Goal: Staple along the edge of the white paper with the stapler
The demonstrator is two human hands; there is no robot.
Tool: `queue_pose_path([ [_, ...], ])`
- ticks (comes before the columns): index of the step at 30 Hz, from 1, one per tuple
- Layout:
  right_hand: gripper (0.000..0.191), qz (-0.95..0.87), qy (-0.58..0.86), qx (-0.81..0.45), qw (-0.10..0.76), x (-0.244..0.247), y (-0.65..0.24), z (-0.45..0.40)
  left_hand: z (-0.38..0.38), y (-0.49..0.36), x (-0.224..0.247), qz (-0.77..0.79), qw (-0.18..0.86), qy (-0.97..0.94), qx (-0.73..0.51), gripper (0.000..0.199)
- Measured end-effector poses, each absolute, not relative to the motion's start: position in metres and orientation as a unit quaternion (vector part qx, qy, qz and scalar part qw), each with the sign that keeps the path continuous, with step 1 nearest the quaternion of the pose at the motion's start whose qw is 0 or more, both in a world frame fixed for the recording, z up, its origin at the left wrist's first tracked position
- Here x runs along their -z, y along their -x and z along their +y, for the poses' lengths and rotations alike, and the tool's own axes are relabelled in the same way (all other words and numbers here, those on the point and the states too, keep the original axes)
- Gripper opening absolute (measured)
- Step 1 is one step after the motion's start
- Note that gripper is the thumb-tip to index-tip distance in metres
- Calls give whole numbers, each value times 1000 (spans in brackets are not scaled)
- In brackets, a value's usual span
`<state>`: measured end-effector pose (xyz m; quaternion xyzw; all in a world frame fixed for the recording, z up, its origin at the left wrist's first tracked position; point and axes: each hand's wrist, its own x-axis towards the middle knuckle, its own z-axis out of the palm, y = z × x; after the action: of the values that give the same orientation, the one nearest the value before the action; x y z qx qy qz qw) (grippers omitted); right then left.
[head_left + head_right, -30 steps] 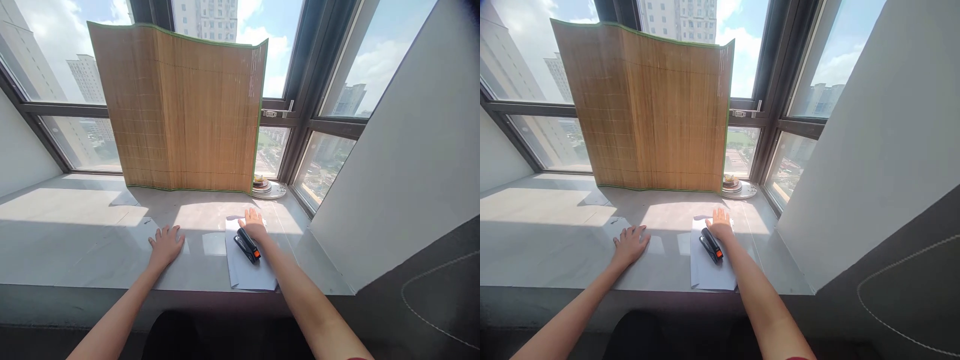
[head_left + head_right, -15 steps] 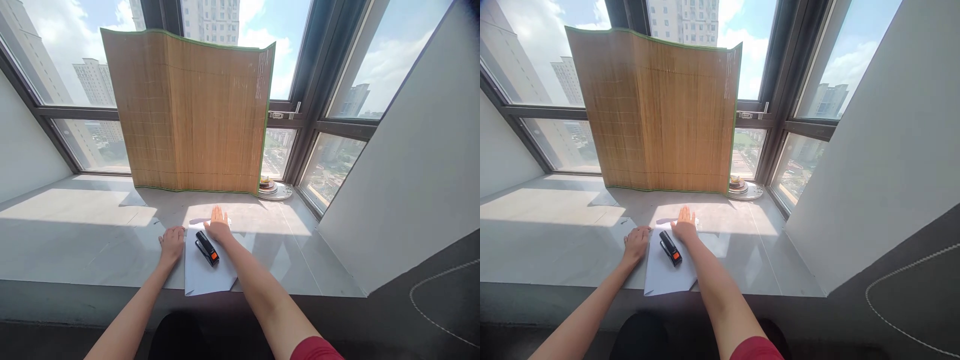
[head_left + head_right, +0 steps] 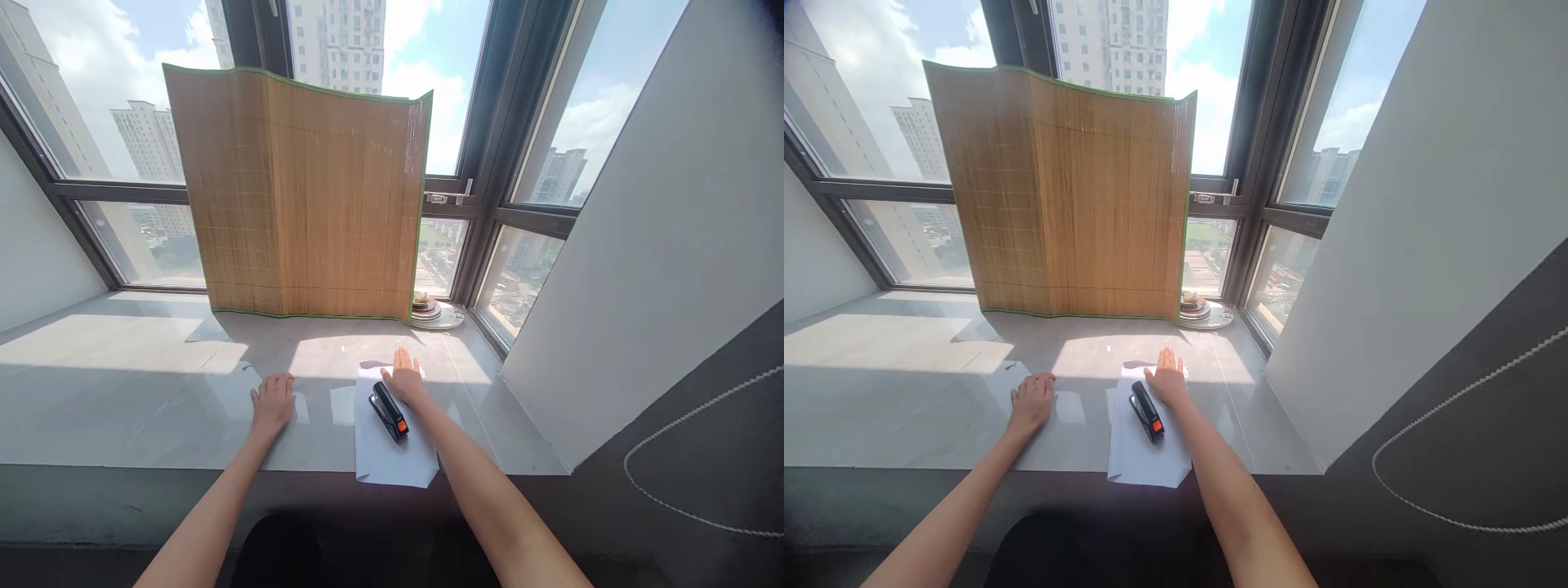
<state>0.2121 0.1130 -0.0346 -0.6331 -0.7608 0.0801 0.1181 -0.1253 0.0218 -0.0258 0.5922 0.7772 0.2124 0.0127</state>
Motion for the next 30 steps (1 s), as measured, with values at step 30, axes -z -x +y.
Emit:
queue_pose_path([
  [30, 42, -748, 517, -170, 379, 29, -278, -20, -11, -23, 36, 538, 97, -779, -307, 33],
])
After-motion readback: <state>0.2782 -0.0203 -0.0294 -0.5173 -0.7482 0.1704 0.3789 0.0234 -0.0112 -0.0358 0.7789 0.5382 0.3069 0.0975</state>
